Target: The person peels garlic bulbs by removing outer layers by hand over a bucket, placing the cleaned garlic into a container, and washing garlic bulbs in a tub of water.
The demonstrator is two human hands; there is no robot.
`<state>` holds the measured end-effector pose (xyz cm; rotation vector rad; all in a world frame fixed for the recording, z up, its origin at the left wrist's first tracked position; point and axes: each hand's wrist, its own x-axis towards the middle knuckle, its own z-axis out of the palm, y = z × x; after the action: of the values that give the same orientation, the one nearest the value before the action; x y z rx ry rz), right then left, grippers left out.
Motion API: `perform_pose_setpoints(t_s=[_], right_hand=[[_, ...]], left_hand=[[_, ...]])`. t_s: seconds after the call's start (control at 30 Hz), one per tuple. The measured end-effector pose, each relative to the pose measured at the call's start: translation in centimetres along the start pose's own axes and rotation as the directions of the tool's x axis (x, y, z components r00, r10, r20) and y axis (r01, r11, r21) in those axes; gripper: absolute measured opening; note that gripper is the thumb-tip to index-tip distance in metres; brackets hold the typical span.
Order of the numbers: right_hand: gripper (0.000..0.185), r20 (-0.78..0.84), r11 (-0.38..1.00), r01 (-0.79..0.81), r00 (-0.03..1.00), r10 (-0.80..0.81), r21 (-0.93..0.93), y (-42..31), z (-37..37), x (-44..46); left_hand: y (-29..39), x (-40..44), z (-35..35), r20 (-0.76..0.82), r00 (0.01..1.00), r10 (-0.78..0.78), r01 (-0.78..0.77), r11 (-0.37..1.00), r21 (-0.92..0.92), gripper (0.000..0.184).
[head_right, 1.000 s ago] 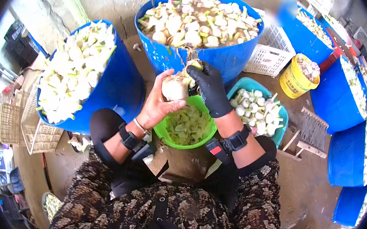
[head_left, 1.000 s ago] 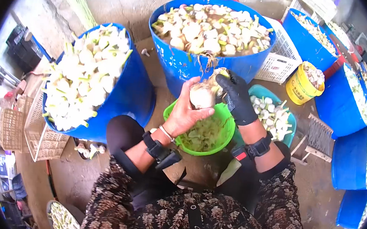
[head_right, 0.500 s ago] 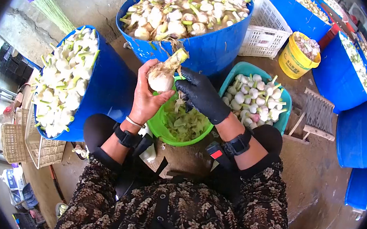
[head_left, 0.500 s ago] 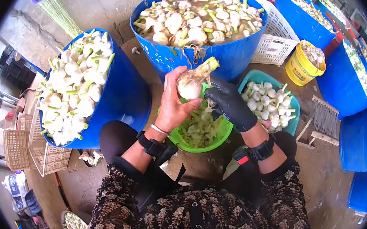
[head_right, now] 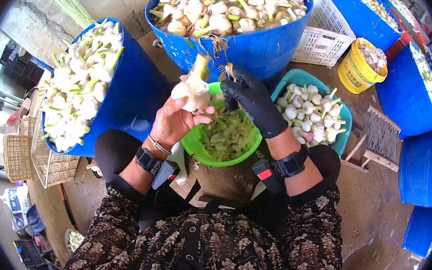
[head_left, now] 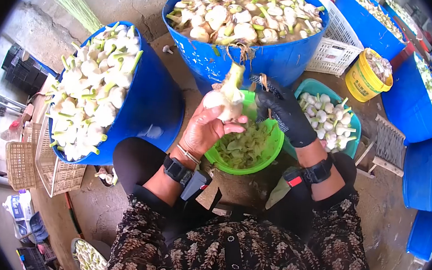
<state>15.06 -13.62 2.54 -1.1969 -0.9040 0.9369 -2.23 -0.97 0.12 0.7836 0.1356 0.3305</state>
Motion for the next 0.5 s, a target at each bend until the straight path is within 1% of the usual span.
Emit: perform_pose_setpoints(t_s=[0.03,0.07,0.1,0.13,0.17,0.2,0.23,0.27,0.3,0.33,0.37,0.4,0.43,0.47,0.5], right_hand=[[0.03,0.007,0.997,0.061,0.998,-0.061,-0.041,-0.2,0.3,-0.1],[0.031,0.013,0.99,0.121,0.993,-0.12,-0.079,-0.3,0.6,-0.2],[0.033,0.032,0.986,0.164,0.986,-0.164,0.003,1.5,0.9,0.2],[0.033,0.067,0.996,0.085,0.994,-0.084,-0.003,1.5,0.8,0.2],[0.033,0.098,1.0,0.007,0.995,-0.006,-0.011,1.5,0.6,0.2],[0.033,0.128,0.997,-0.071,0.989,0.073,-0.021,1.4,0.6,0.1],[0.031,0.096,0.999,-0.049,0.994,0.047,0.016,2.2,0.8,0.2],[0.03,0.074,1.0,-0.026,0.997,0.025,0.013,2.8,1.0,0.4],[0.029,0.055,1.0,-0.003,0.999,0.002,0.013,3.3,1.2,0.6],[0.029,0.035,1.0,0.023,0.999,-0.023,0.014,3.4,1.6,0.8],[0.026,-0.03,0.999,0.045,0.998,-0.046,-0.015,3.2,2.2,0.7],[0.025,-0.042,0.991,0.097,0.994,-0.102,-0.097,3.4,2.2,1.0],[0.024,-0.051,0.973,0.145,0.986,-0.157,-0.179,4.0,2.2,1.2],[0.023,-0.056,0.947,0.191,0.976,-0.212,-0.258,4.6,2.2,1.5],[0.023,-0.078,0.961,0.176,0.977,-0.197,-0.213,5.3,2.3,1.6]], left_hand=[[-0.2,-0.2,0.4,-0.032,0.999,0.012,-0.01,0.998,0.062,0.066],[-0.5,-0.4,0.7,-0.059,0.998,0.028,-0.017,0.983,0.183,0.067],[-0.8,-0.5,0.9,-0.082,0.996,0.044,-0.017,0.953,0.302,0.068],[-1.1,-0.5,1.0,-0.1,0.993,0.061,-0.014,0.908,0.419,0.069],[-1.4,-0.5,1.2,-0.102,0.987,0.126,-0.062,0.875,0.481,0.073],[-1.5,-0.5,1.2,-0.113,0.984,0.135,-0.064,0.872,0.485,0.07],[-1.5,-0.5,1.0,-0.124,0.981,0.149,-0.071,0.869,0.49,0.069],[-1.4,-0.5,0.9,-0.137,0.976,0.169,-0.08,0.865,0.496,0.068],[-1.3,-0.6,1.0,-0.112,0.975,0.191,-0.113,0.864,0.491,0.064],[-1.1,-0.6,1.0,-0.124,0.981,0.15,-0.085,0.904,0.42,0.061],[-1.0,-0.6,0.9,-0.133,0.985,0.106,-0.055,0.937,0.345,0.06],[-1.0,-0.7,0.8,-0.141,0.988,0.062,-0.023,0.964,0.264,0.059],[-1.1,-0.6,0.5,-0.074,0.997,-0.02,0.031,0.99,0.139,0.055],[-1.1,-0.3,-0.1,0.003,0.995,-0.095,0.095,0.995,0.018,0.055],[-1.0,-0.1,-0.9,0.087,0.983,-0.159,0.167,0.981,-0.099,0.059]])
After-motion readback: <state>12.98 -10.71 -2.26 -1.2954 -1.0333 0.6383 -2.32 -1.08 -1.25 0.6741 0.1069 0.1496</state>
